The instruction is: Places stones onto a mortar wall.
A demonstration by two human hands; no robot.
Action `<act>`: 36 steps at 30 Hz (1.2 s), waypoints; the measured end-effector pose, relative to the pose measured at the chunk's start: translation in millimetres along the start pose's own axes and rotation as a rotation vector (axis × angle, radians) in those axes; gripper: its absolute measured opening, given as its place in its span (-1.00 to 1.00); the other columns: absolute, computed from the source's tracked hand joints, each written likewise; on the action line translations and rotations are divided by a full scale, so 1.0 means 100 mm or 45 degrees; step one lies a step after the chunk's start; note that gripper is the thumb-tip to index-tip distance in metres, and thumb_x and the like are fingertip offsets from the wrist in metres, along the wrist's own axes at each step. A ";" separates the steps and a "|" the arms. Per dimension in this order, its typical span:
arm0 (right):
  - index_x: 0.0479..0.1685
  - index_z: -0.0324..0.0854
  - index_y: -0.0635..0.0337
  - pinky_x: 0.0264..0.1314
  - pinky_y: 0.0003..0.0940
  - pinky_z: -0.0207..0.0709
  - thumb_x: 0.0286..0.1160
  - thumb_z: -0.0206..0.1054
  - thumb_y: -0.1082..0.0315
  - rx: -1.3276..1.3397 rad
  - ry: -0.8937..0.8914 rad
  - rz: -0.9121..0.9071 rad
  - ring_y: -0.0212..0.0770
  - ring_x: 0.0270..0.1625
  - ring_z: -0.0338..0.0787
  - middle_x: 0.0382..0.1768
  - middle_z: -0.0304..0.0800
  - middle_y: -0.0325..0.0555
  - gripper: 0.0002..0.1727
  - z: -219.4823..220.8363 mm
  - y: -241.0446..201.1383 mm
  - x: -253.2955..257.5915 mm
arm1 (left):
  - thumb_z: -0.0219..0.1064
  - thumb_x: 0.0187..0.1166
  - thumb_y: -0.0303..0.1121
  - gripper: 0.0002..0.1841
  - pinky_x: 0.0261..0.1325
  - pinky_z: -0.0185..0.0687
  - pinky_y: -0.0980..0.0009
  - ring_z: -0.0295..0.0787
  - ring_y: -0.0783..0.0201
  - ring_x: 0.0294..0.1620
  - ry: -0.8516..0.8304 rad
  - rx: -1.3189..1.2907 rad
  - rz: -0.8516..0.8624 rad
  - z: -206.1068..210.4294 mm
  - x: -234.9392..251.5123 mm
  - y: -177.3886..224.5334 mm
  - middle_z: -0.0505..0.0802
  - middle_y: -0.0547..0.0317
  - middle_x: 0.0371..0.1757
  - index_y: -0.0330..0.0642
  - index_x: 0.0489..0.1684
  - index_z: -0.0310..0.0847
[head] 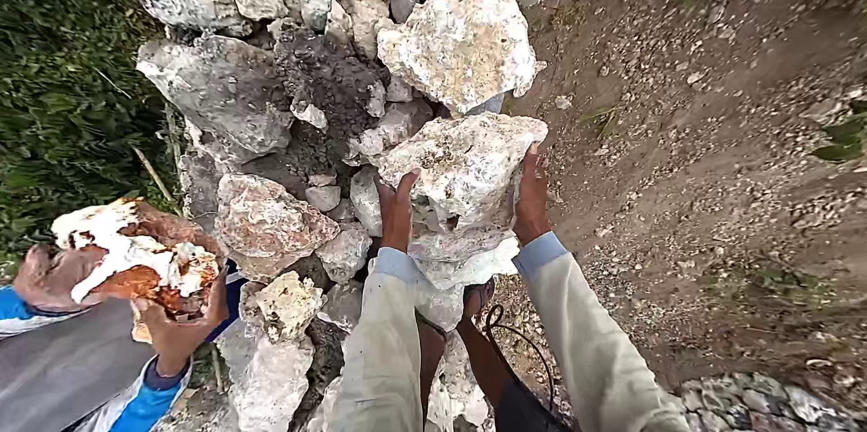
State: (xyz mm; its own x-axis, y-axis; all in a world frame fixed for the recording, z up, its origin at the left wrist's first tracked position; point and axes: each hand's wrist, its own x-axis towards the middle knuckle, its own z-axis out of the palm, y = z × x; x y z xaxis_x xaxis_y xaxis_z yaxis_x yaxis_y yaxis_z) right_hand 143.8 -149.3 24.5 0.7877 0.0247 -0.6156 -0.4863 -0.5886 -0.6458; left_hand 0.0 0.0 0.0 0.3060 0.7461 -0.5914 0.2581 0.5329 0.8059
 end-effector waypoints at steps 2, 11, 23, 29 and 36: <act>0.81 0.18 -0.07 0.41 0.44 0.46 0.31 -0.29 -0.78 -0.147 0.031 -0.064 0.26 0.55 0.56 0.58 0.51 0.21 0.20 0.13 0.12 -0.12 | 0.39 0.52 -0.03 -0.04 0.79 0.17 0.12 0.21 0.12 0.80 0.052 0.090 -0.050 -0.07 0.13 0.07 0.30 -0.11 0.80 -0.18 0.88 -0.11; 0.53 0.33 0.52 0.71 0.24 0.20 0.79 -0.24 -0.23 -0.703 0.178 -0.732 0.36 0.60 0.46 0.47 0.50 0.46 -0.13 0.34 0.41 0.11 | 0.28 0.58 -0.01 -0.10 0.70 0.30 0.01 0.27 -0.01 0.76 0.246 -0.085 -0.234 -0.14 0.37 -0.29 0.29 -0.18 0.80 -0.15 0.90 -0.10; 0.69 0.19 0.53 0.78 0.06 0.25 0.81 -0.07 -0.16 -0.612 0.153 -0.728 0.28 0.67 0.45 0.58 0.42 0.50 -0.15 0.22 0.39 0.20 | 0.03 0.65 0.37 -0.04 0.69 0.21 -0.24 0.13 -0.26 0.79 0.646 0.171 -0.193 0.13 -0.23 -0.31 0.16 -0.33 0.82 -0.22 0.85 -0.01; 0.83 -0.12 0.49 0.84 -0.07 0.16 0.76 0.19 -0.07 -0.617 -0.240 -0.595 0.16 0.78 0.31 0.73 0.20 0.45 -0.05 0.12 -0.04 -0.07 | 0.36 0.63 0.01 -0.22 0.65 0.38 -0.16 0.43 -0.25 0.65 -0.074 0.781 -0.421 -0.41 -1.03 -0.13 0.44 -0.43 0.65 -0.41 0.68 0.29; 0.79 0.09 0.38 0.74 0.19 0.27 0.80 0.04 -0.16 -0.956 -0.296 -0.650 0.28 0.68 0.46 0.62 0.40 0.43 -0.15 0.03 -0.12 -0.06 | 0.21 0.68 0.15 -0.27 0.50 0.41 -0.30 0.59 -0.23 0.50 -0.824 1.153 -0.263 -0.50 -2.21 0.65 0.65 -0.30 0.47 -0.31 0.60 0.41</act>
State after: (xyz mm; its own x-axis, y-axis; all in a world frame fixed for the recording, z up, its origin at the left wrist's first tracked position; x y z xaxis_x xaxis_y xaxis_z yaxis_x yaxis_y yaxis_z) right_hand 143.4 -140.2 34.3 0.7037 0.5368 -0.4654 0.3329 -0.8278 -0.4516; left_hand -96.9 -109.8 184.3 0.5296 0.1903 -0.8266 0.8467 -0.0596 0.5287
